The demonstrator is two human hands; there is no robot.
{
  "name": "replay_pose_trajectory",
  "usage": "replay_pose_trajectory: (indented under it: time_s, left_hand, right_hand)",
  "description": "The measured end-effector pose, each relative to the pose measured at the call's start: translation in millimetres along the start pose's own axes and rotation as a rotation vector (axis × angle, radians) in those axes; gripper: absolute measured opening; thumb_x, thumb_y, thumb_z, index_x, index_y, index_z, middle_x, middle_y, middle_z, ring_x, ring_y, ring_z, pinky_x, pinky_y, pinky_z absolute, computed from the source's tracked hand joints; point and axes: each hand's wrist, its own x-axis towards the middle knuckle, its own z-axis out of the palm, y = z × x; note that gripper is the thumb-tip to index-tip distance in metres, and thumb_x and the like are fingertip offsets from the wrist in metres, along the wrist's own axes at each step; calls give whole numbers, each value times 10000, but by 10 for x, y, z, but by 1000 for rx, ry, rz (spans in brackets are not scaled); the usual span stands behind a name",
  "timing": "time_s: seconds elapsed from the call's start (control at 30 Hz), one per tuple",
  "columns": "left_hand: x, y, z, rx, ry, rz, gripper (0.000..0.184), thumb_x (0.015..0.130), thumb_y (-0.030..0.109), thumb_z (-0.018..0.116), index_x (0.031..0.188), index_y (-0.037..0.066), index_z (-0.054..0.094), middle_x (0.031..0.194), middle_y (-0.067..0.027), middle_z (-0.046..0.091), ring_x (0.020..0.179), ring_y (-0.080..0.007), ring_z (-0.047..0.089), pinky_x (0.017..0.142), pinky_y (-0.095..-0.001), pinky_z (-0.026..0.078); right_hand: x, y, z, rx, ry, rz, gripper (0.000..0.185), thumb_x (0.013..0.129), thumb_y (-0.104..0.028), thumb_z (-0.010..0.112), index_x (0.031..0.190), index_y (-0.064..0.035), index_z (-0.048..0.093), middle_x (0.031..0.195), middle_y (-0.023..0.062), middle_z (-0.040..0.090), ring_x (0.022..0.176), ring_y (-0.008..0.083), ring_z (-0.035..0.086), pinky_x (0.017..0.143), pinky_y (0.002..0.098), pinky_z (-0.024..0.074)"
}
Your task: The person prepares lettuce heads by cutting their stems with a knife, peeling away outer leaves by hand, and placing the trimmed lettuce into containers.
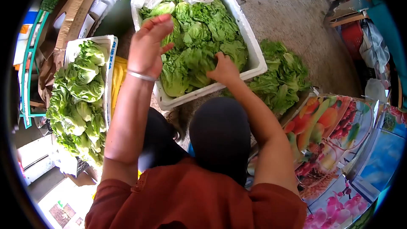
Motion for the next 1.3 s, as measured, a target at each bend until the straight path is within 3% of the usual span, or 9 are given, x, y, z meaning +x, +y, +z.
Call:
replay_pose_trajectory:
  time_s: [0.13, 0.2, 0.23, 0.27, 0.47, 0.57, 0.7, 0.97, 1.3]
  left_hand:
    - [314, -261, 2, 262, -124, 58, 388, 734, 246, 656, 1068, 89, 534, 1053, -62, 556, 975, -163, 480, 781, -344, 351]
    - [485, -307, 29, 393, -243, -113, 570, 685, 327, 703, 1144, 77, 476, 1176, -113, 485, 1131, -236, 390, 836, -429, 349]
    - [447, -258, 91, 345, -300, -285, 774, 648, 410, 728, 1250, 83, 368, 1314, -156, 330, 1244, -334, 241, 894, -546, 303]
    - [465, -305, 118, 271, -403, -394, 895, 636, 470, 729, 1313, 99, 275, 1378, -172, 201, 1275, -406, 129, 906, -619, 268]
    - [330, -312, 405, -70, -703, -473, 628, 707, 450, 675, 1182, 120, 427, 1198, -113, 441, 1099, -290, 447, 844, -489, 437]
    - [316, -378, 489, -203, -508, -478, 562, 740, 403, 648, 1172, 115, 430, 1197, -100, 446, 1100, -277, 452, 842, -482, 448]
    - [392, -417, 507, -339, -321, -551, 398, 803, 333, 579, 1126, 127, 469, 1122, -101, 508, 1010, -271, 511, 825, -486, 462]
    - [300, -420, 498, -382, -289, -436, 361, 816, 332, 564, 1087, 108, 483, 1088, -96, 526, 953, -251, 535, 798, -473, 472]
    - [343, -438, 408, -319, -371, -320, 453, 789, 339, 614, 1133, 86, 462, 1120, -108, 507, 1018, -259, 504, 838, -478, 453]
  right_hand:
    - [257, 342, -40, 571, 110, -34, 661, 655, -343, 675, 1169, -5, 434, 910, 141, 558, 804, 229, 571, 640, 343, 466]
    - [101, 301, -472, 1270, -256, 93, 496, 737, -345, 620, 1077, -2, 508, 812, 73, 570, 605, 105, 525, 412, 233, 367]
    - [13, 299, -605, 1391, -356, -36, 378, 800, -366, 571, 984, -36, 547, 717, 18, 551, 476, 32, 426, 330, 170, 208]
    - [-109, 207, -757, 1512, -379, -99, 345, 814, -393, 562, 897, -58, 563, 635, -6, 518, 452, 35, 420, 324, 171, 219]
    - [-357, -61, -1137, 1378, -206, -73, 390, 815, -413, 570, 913, -36, 578, 664, 16, 544, 459, 49, 441, 342, 186, 277]
    - [-379, -86, -1066, 1145, 514, -58, 475, 827, -431, 553, 935, 29, 598, 632, 16, 506, 544, 86, 452, 502, 230, 369]
    - [-592, -85, -1002, 1182, 490, -176, 416, 893, -312, 475, 1169, -3, 515, 678, -28, 465, 569, 39, 399, 522, 173, 333]
    - [-565, -258, -809, 1130, 569, -406, 508, 862, -276, 549, 1209, 75, 427, 944, 88, 597, 831, 90, 521, 726, 216, 417]
    - [-547, -222, -845, 1154, 540, -376, 439, 859, -259, 558, 1181, 32, 491, 753, -2, 563, 658, 49, 460, 596, 189, 385]
